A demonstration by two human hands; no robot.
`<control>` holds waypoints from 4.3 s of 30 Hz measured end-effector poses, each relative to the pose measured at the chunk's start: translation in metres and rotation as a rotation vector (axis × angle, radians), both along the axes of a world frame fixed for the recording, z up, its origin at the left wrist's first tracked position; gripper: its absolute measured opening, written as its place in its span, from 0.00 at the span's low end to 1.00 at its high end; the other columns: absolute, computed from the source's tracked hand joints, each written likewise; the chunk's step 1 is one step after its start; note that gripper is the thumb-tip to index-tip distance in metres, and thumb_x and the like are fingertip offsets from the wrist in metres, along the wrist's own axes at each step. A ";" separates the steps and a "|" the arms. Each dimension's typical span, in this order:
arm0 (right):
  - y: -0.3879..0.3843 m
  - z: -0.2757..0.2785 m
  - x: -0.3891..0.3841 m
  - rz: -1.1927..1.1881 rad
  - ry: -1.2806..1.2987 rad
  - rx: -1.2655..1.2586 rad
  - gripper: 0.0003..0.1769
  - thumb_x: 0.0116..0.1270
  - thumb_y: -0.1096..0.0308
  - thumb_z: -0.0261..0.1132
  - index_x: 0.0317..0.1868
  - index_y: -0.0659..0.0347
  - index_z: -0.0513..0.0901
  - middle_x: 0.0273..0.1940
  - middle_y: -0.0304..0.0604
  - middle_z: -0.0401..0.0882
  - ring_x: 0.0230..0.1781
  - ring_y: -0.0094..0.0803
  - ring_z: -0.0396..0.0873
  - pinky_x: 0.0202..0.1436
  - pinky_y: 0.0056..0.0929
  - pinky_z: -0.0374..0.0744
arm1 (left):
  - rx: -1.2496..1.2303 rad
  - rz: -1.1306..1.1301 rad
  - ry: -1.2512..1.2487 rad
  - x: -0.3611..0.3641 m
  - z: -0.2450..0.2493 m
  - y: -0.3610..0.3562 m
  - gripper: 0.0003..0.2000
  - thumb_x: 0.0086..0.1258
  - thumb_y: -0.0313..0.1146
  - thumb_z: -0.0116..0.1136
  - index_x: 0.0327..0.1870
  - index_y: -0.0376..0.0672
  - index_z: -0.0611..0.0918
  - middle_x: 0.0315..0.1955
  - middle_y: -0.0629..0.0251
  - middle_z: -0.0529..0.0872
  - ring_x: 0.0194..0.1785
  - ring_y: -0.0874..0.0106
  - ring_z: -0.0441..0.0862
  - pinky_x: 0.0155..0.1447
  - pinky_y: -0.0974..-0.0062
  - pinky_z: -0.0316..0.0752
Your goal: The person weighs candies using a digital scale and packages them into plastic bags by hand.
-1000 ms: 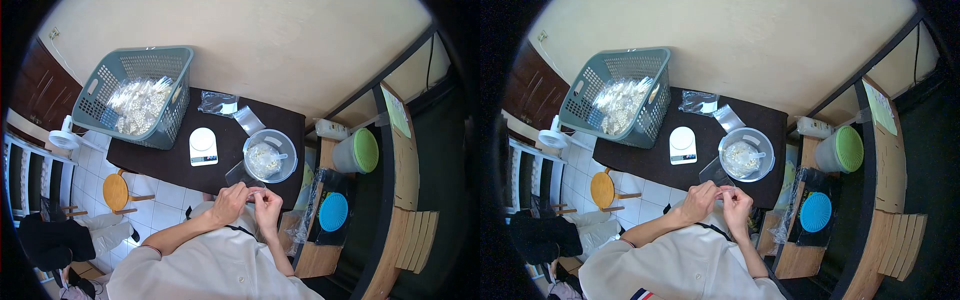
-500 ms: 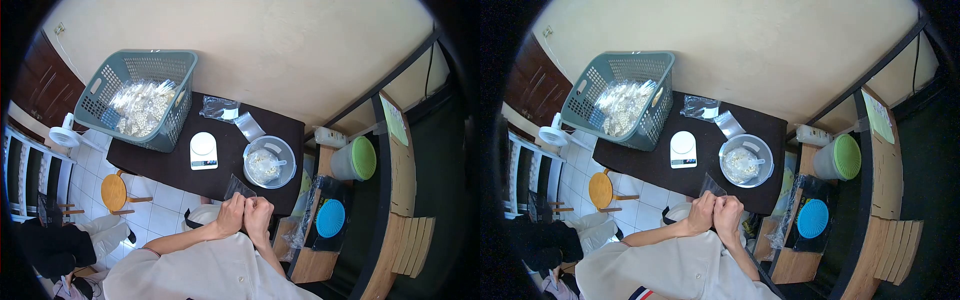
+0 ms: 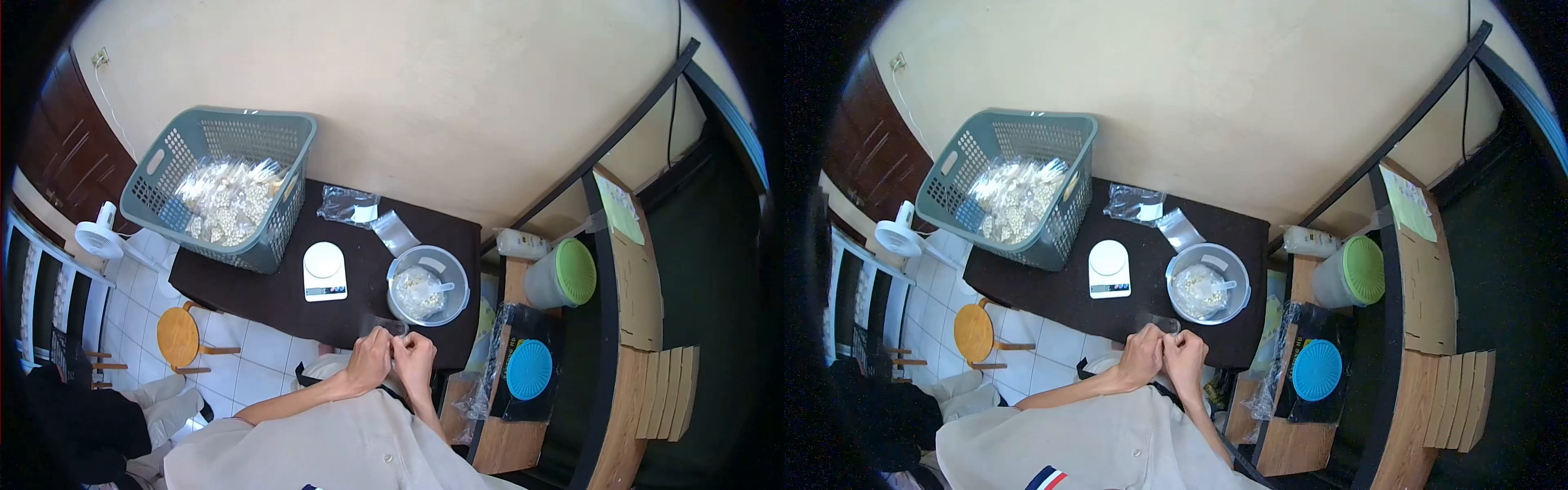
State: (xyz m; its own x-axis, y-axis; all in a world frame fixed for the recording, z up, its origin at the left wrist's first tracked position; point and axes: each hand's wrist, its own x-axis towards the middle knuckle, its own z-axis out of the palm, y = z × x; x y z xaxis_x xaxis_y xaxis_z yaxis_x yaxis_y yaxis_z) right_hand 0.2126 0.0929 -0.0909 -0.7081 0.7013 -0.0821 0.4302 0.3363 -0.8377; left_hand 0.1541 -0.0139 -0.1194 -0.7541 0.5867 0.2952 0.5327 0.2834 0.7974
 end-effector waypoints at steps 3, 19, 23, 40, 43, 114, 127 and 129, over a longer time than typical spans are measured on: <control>-0.001 -0.012 -0.001 -0.081 0.134 -0.123 0.12 0.67 0.73 0.69 0.27 0.71 0.80 0.20 0.46 0.82 0.23 0.25 0.83 0.28 0.36 0.80 | 0.028 -0.014 0.074 -0.009 0.015 0.000 0.03 0.68 0.21 0.63 0.39 0.33 0.81 0.33 0.50 0.84 0.35 0.49 0.86 0.37 0.54 0.79; -0.001 -0.039 0.011 -0.086 0.325 -0.194 0.13 0.74 0.73 0.63 0.28 0.66 0.78 0.25 0.34 0.78 0.26 0.16 0.75 0.30 0.21 0.76 | -0.059 -0.312 0.137 -0.023 0.003 -0.008 0.06 0.75 0.27 0.58 0.36 0.35 0.80 0.31 0.50 0.81 0.32 0.48 0.84 0.36 0.52 0.79; 0.000 -0.043 0.009 -0.029 0.311 -0.438 0.19 0.82 0.64 0.64 0.30 0.65 0.77 0.24 0.33 0.78 0.27 0.15 0.75 0.27 0.22 0.75 | -0.093 -0.335 0.125 -0.021 0.003 -0.010 0.05 0.74 0.27 0.60 0.37 0.34 0.81 0.32 0.50 0.82 0.35 0.47 0.84 0.36 0.53 0.78; 0.006 -0.020 0.010 0.190 0.379 -0.320 0.17 0.83 0.65 0.61 0.33 0.66 0.79 0.26 0.36 0.80 0.25 0.21 0.77 0.27 0.27 0.76 | 0.041 -0.122 0.085 -0.013 0.018 -0.008 0.09 0.72 0.26 0.63 0.29 0.34 0.84 0.24 0.52 0.83 0.26 0.53 0.84 0.29 0.57 0.76; 0.001 -0.017 0.008 0.175 0.287 -0.045 0.17 0.81 0.67 0.62 0.31 0.68 0.79 0.23 0.41 0.79 0.23 0.24 0.78 0.27 0.33 0.74 | 0.002 -0.073 0.171 -0.006 0.013 -0.009 0.08 0.72 0.25 0.62 0.30 0.33 0.83 0.24 0.50 0.82 0.26 0.51 0.83 0.29 0.55 0.75; 0.053 0.017 -0.046 0.089 -0.006 -0.121 0.23 0.60 0.85 0.65 0.57 0.65 0.89 0.38 0.48 0.86 0.31 0.25 0.80 0.34 0.28 0.77 | 0.070 -0.134 0.235 -0.070 0.023 0.043 0.05 0.66 0.23 0.66 0.33 0.35 0.80 0.23 0.55 0.81 0.25 0.56 0.83 0.29 0.63 0.76; 0.089 -0.006 -0.045 0.462 0.111 -0.250 0.14 0.64 0.80 0.74 0.51 0.71 0.89 0.35 0.42 0.86 0.29 0.23 0.80 0.32 0.27 0.77 | -0.236 -0.479 0.301 -0.112 0.046 0.047 0.42 0.46 0.35 0.81 0.66 0.31 0.74 0.52 0.51 0.77 0.60 0.54 0.73 0.67 0.54 0.64; 0.094 -0.013 -0.047 0.569 0.229 -0.098 0.14 0.62 0.78 0.76 0.49 0.69 0.89 0.34 0.46 0.85 0.27 0.27 0.81 0.33 0.31 0.78 | -0.234 -0.506 0.242 -0.114 0.044 0.051 0.32 0.46 0.28 0.75 0.56 0.33 0.77 0.46 0.53 0.76 0.55 0.54 0.73 0.60 0.57 0.65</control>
